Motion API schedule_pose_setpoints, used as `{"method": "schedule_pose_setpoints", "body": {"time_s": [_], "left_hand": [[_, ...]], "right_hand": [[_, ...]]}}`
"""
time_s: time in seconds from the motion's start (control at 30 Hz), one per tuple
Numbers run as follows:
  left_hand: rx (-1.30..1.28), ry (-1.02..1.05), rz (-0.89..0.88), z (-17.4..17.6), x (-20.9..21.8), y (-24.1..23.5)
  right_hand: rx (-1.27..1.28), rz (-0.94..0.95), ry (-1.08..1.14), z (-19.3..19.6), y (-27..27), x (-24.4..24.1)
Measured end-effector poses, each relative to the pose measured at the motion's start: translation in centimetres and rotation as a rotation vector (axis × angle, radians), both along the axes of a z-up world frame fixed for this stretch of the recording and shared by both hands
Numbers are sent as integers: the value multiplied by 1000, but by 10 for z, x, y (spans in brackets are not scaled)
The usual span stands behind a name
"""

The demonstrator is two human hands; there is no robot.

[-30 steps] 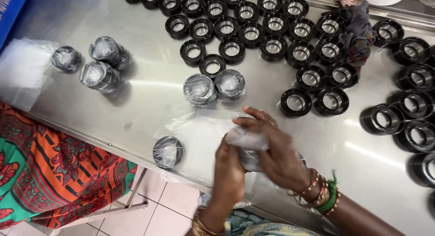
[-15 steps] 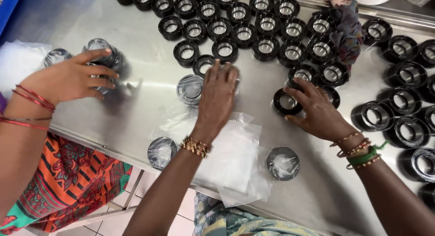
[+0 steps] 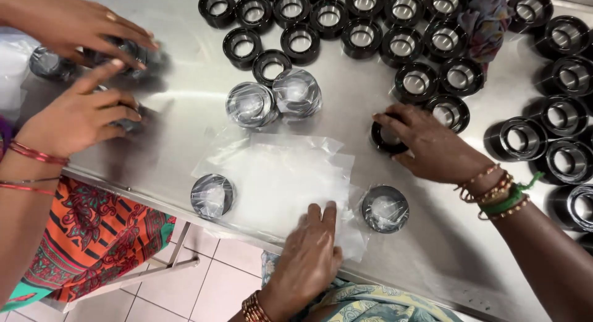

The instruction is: Packing circular metal parts into plastic bags on a fabrication floor table.

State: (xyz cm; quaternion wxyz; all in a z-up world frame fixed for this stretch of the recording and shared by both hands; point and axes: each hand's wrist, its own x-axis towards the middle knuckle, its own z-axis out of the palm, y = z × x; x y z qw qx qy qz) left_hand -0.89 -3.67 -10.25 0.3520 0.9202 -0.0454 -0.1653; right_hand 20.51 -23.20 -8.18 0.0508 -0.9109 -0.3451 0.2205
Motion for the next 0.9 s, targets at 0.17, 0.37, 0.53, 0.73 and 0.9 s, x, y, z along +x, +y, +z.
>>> {"method": "schedule_pose_setpoints", "body": {"time_s": [0.17, 0.37, 0.53, 0.73, 0.9], "left_hand": [[48, -170, 149, -8, -5, 5], [-290, 178, 327, -31, 17, 34], [-384, 264, 503, -33, 27, 39], [-600, 391, 557, -29, 24, 57], [-200, 229, 555, 34, 23, 55]], "right_hand": [[283, -72, -32, -25, -5, -24], [853, -464, 576, -55, -19, -27], [1202, -490, 1443, -49, 19, -86], [1133, -618, 1439, -75, 37, -108], [619, -584, 780, -18, 69, -115]]}}
